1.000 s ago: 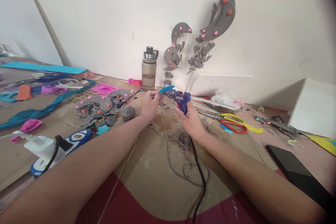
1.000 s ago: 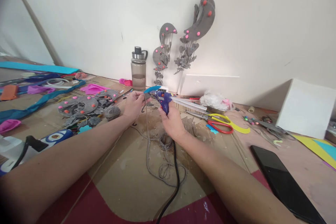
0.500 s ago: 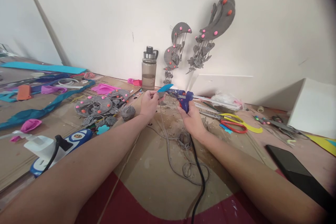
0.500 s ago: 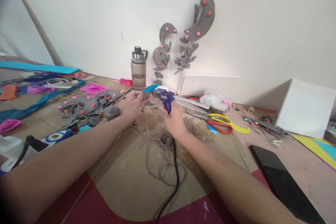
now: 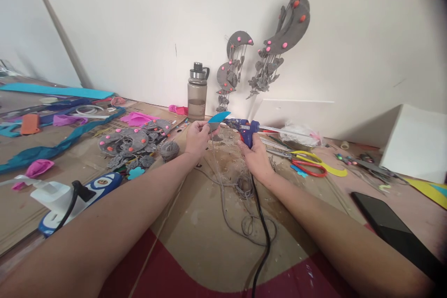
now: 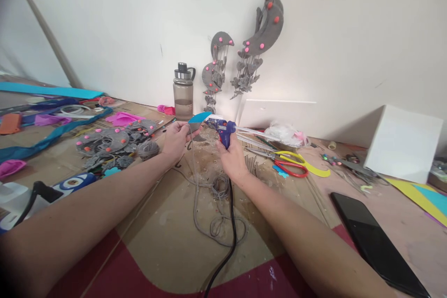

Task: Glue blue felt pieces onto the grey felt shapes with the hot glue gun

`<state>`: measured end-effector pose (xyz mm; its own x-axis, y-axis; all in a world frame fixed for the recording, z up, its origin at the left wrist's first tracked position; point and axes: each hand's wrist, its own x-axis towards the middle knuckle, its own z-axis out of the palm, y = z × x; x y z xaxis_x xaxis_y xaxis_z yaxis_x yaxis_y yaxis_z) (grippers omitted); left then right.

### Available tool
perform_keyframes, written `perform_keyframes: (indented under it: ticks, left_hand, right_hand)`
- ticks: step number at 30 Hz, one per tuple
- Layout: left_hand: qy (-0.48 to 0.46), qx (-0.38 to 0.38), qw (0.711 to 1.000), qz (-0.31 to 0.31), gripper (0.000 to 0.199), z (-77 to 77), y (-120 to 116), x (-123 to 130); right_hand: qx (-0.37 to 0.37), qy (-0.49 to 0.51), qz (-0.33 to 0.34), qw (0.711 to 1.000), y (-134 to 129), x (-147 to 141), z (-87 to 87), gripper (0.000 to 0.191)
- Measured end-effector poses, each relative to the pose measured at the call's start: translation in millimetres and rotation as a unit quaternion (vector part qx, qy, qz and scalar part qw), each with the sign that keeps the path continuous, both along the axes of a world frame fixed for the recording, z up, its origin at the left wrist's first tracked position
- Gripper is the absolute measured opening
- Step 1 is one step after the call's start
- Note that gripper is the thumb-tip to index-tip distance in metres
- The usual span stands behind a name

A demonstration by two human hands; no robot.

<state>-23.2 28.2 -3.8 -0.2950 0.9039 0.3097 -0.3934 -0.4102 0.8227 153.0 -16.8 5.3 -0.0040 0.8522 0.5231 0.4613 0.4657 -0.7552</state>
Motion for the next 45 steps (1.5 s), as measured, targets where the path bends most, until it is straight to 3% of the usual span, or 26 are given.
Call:
perform_keyframes:
  ticks: [5, 8, 10, 13, 16, 18, 20, 22, 23, 26, 28, 30, 37, 45]
  left_hand:
    - [0.001, 0.005, 1.000, 0.008, 0.008, -1.0, 2, 0]
    - [0.029, 0.016, 0.999, 0.013, 0.008, 0.4, 0, 2]
    - [0.044, 0.030, 0.999, 0.008, 0.009, 1.5, -3, 4]
    - [0.064, 0.056, 0.996, 0.002, 0.011, 1.9, -7, 8]
    - [0.096, 0.063, 0.993, 0.014, 0.012, 0.2, -8, 10]
    - [0.121, 0.063, 0.990, 0.028, 0.013, -1.5, -8, 10]
    - [0.145, 0.072, 0.986, 0.040, 0.013, -2.7, -8, 10]
    - [0.175, 0.089, 0.979, 0.052, 0.011, -2.3, -11, 10]
    - [0.191, 0.097, 0.975, 0.059, 0.010, -1.4, -14, 11]
    - [0.235, 0.104, 0.964, 0.071, 0.008, 3.0, -24, 12]
    - [0.242, 0.099, 0.963, 0.062, 0.008, 5.8, -30, 14]
    - [0.239, 0.099, 0.965, 0.053, 0.007, 7.5, -33, 16]
    - [0.113, 0.058, 0.990, -0.062, 0.012, 9.8, -36, 29]
    - [0.036, 0.040, 0.989, -0.136, 0.014, 13.0, -40, 34]
  right_hand:
    - [-0.143, 0.055, 0.011, 0.988, 17, 7, -1.1, 0.027]
    - [-0.215, -0.025, 0.009, 0.976, 23, 12, 2.6, 0.015]
    - [-0.206, -0.145, -0.028, 0.967, 25, 16, 4.3, 0.013]
    - [-0.163, -0.318, -0.097, 0.929, 25, 22, 4.0, 0.030]
    - [-0.085, -0.386, -0.156, 0.905, 23, 26, 4.3, 0.037]
    - [-0.012, -0.360, -0.164, 0.918, 20, 24, 6.6, 0.029]
    - [0.017, -0.268, -0.107, 0.957, 16, 17, 10.0, 0.018]
    - [-0.022, -0.122, 0.000, 0.992, 11, 3, 12.7, 0.015]
    - [-0.058, -0.041, 0.052, 0.996, 8, -5, 13.6, 0.018]
    - [-0.128, 0.170, 0.186, 0.959, -4, -28, 15.0, 0.028]
    - [-0.156, 0.241, 0.237, 0.928, -11, -36, 15.8, 0.032]
    - [-0.174, 0.264, 0.239, 0.918, -14, -37, 16.2, 0.032]
    - [-0.101, 0.212, 0.152, 0.960, -5, -23, 9.6, 0.019]
    - [-0.042, 0.195, 0.111, 0.974, -3, -23, 6.4, 0.018]
